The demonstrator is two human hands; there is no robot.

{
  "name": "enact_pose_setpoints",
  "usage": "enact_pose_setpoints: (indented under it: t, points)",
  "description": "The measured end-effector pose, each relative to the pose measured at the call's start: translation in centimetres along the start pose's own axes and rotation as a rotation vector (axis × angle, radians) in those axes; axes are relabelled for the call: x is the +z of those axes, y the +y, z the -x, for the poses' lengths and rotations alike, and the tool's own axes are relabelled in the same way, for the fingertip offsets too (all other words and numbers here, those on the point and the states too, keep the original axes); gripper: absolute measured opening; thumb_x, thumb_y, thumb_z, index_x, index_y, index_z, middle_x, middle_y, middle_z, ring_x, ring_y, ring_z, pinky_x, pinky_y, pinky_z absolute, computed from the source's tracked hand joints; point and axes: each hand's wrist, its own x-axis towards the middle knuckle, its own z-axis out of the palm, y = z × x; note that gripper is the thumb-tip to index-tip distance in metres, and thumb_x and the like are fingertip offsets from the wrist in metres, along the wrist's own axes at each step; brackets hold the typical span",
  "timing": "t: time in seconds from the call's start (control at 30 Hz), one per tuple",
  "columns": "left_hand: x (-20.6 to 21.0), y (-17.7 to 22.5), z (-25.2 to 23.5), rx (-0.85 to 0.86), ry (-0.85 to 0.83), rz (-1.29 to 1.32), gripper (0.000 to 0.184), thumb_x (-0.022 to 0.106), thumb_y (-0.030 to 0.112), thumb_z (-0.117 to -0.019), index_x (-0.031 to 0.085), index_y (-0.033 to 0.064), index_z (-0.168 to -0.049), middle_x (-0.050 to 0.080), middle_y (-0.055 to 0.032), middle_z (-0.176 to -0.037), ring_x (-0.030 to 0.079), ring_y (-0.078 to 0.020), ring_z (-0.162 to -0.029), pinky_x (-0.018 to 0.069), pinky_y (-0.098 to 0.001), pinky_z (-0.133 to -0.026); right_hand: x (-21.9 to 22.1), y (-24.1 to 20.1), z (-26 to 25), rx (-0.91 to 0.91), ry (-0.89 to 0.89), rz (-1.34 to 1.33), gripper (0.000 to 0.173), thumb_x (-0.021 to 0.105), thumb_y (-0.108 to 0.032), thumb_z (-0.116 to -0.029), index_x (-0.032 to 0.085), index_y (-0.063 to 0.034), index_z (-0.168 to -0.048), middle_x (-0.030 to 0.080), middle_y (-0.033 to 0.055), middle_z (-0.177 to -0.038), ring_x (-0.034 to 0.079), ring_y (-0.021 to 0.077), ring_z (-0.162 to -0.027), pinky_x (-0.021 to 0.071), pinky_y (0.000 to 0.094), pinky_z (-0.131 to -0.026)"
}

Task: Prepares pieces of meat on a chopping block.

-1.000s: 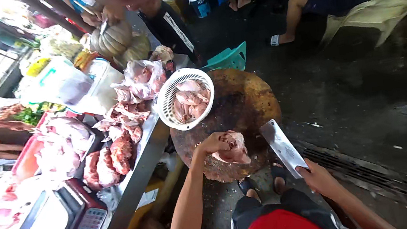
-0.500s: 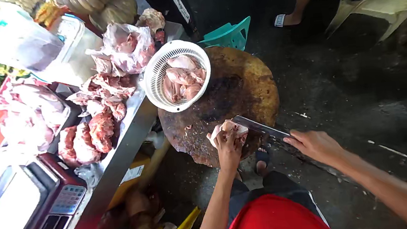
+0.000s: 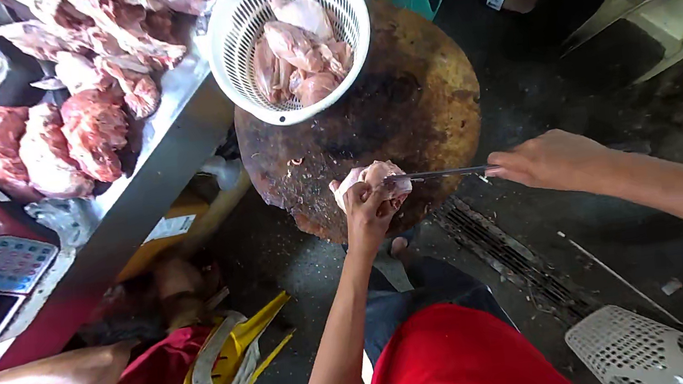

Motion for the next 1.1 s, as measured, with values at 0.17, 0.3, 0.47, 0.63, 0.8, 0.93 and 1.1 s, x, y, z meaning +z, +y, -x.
enact_pose_setpoints:
  t: [0.17, 0.3, 0.47, 0.63, 0.8, 0.93, 1.1]
  points:
    - [-0.3, -0.2, -0.1, -0.039, -0.036, 0.062, 0.033, 0.086, 0.013, -0.0787, 0.079, 0.0144, -0.110, 0.059, -0.0175, -0.123, 0.056, -0.0301, -0.119, 0.0510, -0.0453, -0.100, 1.1, 0.3, 0.0, 0.033, -0.032, -0.059, 0.030, 0.055, -0.038, -0.1065, 0.065, -0.0107, -0.097, 0.061, 0.0068, -0.062, 0.067, 0.0283, -0.059, 0.0535, 0.0481, -0.053]
    - [-0.8, -0.2, -0.8, -0.058, -0.052, 0.026, 0.028, 0.084, 0.011, -0.0800, 0.078, 0.0135, -0.107, 0.060, -0.0164, -0.122, 0.060, -0.0266, -0.113, 0.0559, -0.0411, -0.093, 2.9, -2.5, -1.0, 0.195, -0.119, -0.291, 0.033, 0.054, -0.039, -0.1065, 0.065, -0.0077, -0.107, 0.063, 0.0108, -0.068, 0.068, 0.0319, -0.067, 0.0559, 0.0529, -0.062]
    - [-0.7, 0.1, -1.0, -0.093, -0.076, 0.000, 0.027, 0.081, 0.008, -0.0814, 0.078, 0.0115, -0.108, 0.061, -0.0173, -0.120, 0.061, -0.0262, -0.112, 0.0559, -0.0406, -0.092, 5.4, -5.7, 2.7, 0.398, -0.242, -0.682, 0.045, 0.049, -0.045, -0.1079, 0.058, -0.0029, -0.120, 0.065, 0.0191, -0.085, 0.067, 0.0385, -0.081, 0.0543, 0.0602, -0.074]
    - [-1.2, 0.0, -1.5, -0.106, -0.132, 0.008, 0.025, 0.078, 0.005, -0.0835, 0.078, 0.0106, -0.108, 0.060, -0.0152, -0.122, 0.061, -0.0220, -0.110, 0.0567, -0.0364, -0.090, 6.9, -8.5, 3.3, 0.566, -0.284, -1.081, 0.042, 0.051, -0.044, -0.1077, 0.057, -0.0063, -0.125, 0.060, 0.0110, -0.083, 0.059, 0.0210, -0.061, 0.0538, 0.0426, -0.061]
    - [-1.9, 0.1, -1.9, -0.103, -0.199, -0.007, 0.026, 0.078, 0.005, -0.0831, 0.077, 0.0107, -0.109, 0.059, -0.0144, -0.120, 0.061, -0.0205, -0.108, 0.0566, -0.0346, -0.087, 5.9, -10.4, 5.5, 0.659, -0.356, -1.206, 0.038, 0.050, -0.043, -0.1081, 0.057, -0.0093, -0.125, 0.057, 0.0091, -0.074, 0.054, 0.0183, -0.051, 0.0508, 0.0373, -0.051]
    - [-2.4, -0.5, -2.2, -0.101, -0.239, 0.042, 0.028, 0.079, 0.005, -0.0833, 0.077, 0.0111, -0.111, 0.059, -0.0132, -0.120, 0.062, -0.0189, -0.107, 0.0575, -0.0335, -0.086, 6.3, -12.9, 4.3, 0.707, -0.305, -1.336, 0.037, 0.050, -0.043, -0.1085, 0.054, -0.0108, -0.126, 0.054, 0.0064, -0.072, 0.052, 0.0151, -0.047, 0.0504, 0.0324, -0.047]
    - [-3.0, -0.3, -2.8, -0.176, -0.324, 0.111, 0.025, 0.079, 0.006, -0.0855, 0.078, 0.0110, -0.110, 0.062, -0.0125, -0.116, 0.065, -0.0162, -0.101, 0.0591, -0.0311, -0.082, 5.2, -16.8, 5.1, 0.838, -0.249, -1.527, 0.029, 0.052, -0.034, -0.1090, 0.051, -0.0107, -0.125, 0.051, 0.0040, -0.063, 0.052, 0.0134, -0.043, 0.0508, 0.0294, -0.043]
